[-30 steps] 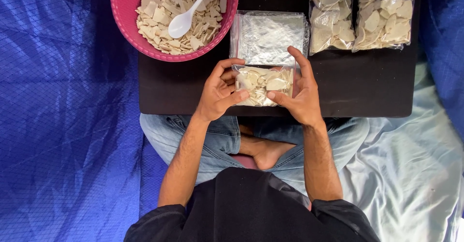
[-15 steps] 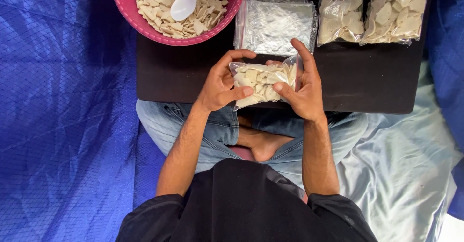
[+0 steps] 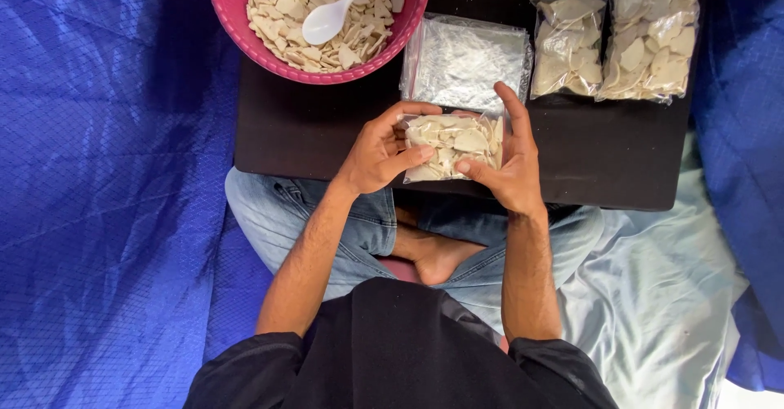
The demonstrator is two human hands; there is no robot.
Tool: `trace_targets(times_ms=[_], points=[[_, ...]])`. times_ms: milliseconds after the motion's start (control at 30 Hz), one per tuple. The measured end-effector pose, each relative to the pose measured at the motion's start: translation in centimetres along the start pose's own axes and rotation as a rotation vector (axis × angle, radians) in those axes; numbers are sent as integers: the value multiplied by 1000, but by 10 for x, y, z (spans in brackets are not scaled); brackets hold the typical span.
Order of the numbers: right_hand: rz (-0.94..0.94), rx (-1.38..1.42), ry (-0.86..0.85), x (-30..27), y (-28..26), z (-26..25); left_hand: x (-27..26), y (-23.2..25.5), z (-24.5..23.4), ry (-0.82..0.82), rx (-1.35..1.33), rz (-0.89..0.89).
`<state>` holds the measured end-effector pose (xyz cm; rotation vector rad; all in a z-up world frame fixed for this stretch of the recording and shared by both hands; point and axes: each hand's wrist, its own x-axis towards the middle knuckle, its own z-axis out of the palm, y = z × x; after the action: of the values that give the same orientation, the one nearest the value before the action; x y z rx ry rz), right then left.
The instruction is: A person is manually scooping chips from a bowl into small plastic bags using a spoon and then sealing the bags.
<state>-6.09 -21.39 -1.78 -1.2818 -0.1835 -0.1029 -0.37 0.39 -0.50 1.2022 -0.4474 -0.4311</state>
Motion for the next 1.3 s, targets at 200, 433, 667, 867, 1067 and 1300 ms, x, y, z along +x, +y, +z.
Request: trace_targets(times_ms=[200,433,667,867,1067,1300], points=[[40,24,47,-1,4,0,5,-2,-6,-18,-16,10],[-18,-116,88,-3,9,1,4,-6,-7,-6,-15,-13],[50,-44,143,0,2,4,3,-9,-7,43,53,-68],[112,69,175,7,-5,3,4,-2,-4,41,13,-89],[165,62,280,7,-26,-8,4,-4,0,-28,62,-112],[110,183,310,3,-51,-6,22,6,23,-135,353,-219]])
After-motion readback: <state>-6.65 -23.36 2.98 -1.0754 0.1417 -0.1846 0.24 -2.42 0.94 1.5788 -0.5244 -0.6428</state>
